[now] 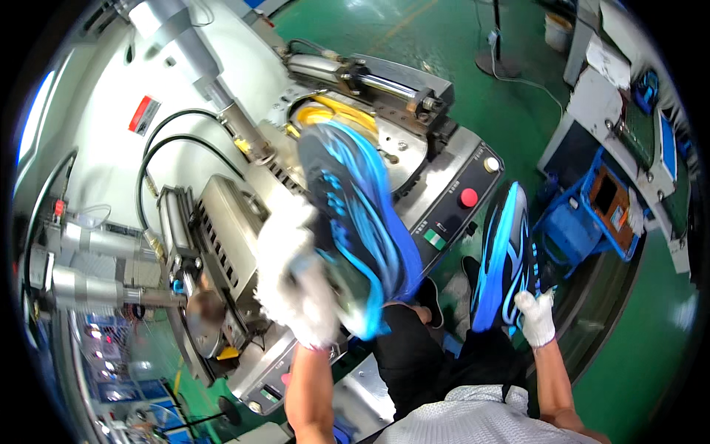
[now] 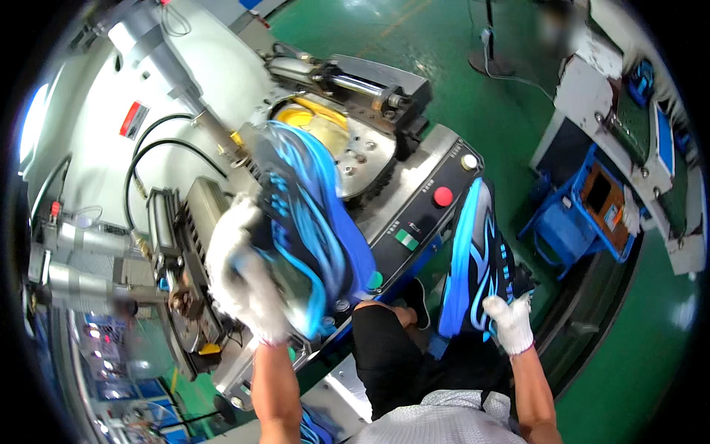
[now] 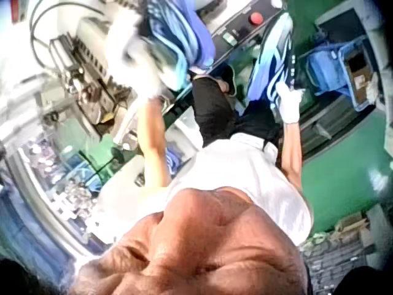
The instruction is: The person places a shoe onto a shaping machine, presses a button to activate the machine, and then removes the shoe and places it onto a conveyor belt.
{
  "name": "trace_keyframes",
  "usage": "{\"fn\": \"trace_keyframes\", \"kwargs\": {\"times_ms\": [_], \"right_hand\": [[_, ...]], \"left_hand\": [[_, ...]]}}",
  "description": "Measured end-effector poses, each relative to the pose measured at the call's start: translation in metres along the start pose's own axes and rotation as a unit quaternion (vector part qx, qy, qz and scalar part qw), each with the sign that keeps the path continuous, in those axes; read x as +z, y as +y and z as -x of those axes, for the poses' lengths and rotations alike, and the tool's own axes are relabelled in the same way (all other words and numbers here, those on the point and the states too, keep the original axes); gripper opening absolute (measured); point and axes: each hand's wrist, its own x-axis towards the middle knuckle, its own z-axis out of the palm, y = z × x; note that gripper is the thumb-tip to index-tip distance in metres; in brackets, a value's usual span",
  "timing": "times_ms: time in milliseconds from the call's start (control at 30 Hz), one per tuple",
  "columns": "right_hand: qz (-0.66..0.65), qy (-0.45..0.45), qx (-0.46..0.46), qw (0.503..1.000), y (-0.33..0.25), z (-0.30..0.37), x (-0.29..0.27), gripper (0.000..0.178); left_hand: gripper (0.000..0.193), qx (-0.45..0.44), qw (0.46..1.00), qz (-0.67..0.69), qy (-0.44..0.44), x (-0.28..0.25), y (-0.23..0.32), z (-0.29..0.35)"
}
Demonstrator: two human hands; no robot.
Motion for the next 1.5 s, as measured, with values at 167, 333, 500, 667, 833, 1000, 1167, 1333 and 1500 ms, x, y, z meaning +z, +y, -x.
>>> {"fn": "trace_keyframes", "kwargs": {"times_ms": [167, 333, 500, 667, 833, 1000, 1167, 1333, 1500], "right_hand": [[0.063, -0.051, -0.151, 0.985, -0.121, -0.065, 0.063, 0.049], [0.341, -0.097, -0.183, 0.917, -0.28, -0.145, 0.175, 0.068], [0.416, -0.266, -0.233, 0.838, -0.327, -0.246, 0.296, 0.086], [0.618, -0.113, -0.345, 0.698, -0.24, -0.291, 0.415, 0.065], [0.649, -0.112, -0.321, 0.681, -0.238, -0.302, 0.42, 0.062], [0.648, -0.181, -0.308, 0.672, -0.255, -0.288, 0.396, 0.067], [0.322, -0.145, -0.568, 0.744, -0.177, -0.148, 0.303, 0.077], [0.371, -0.255, -0.542, 0.71, -0.079, -0.027, 0.251, 0.094], [0.416, -0.24, -0.507, 0.716, -0.037, -0.042, 0.237, 0.096]], "left_hand": [[0.045, -0.17, 0.966, 0.098, -0.17, -0.051, 0.052, 0.164], [0.053, -0.301, 0.918, 0.085, -0.243, -0.091, 0.062, 0.282], [0.031, -0.343, 0.91, 0.062, -0.226, -0.104, 0.076, 0.303], [0.031, -0.387, 0.898, 0.083, -0.194, -0.107, 0.065, 0.307], [0.028, -0.369, 0.905, 0.089, -0.193, -0.11, 0.057, 0.294], [0.039, -0.322, 0.914, 0.092, -0.228, -0.1, 0.047, 0.305], [0.045, -0.311, 0.917, 0.124, -0.216, -0.099, 0.041, 0.318], [0.034, -0.333, 0.916, 0.103, -0.2, -0.092, 0.056, 0.313], [0.03, -0.298, 0.925, 0.12, -0.202, -0.068, 0.059, 0.315]]}}
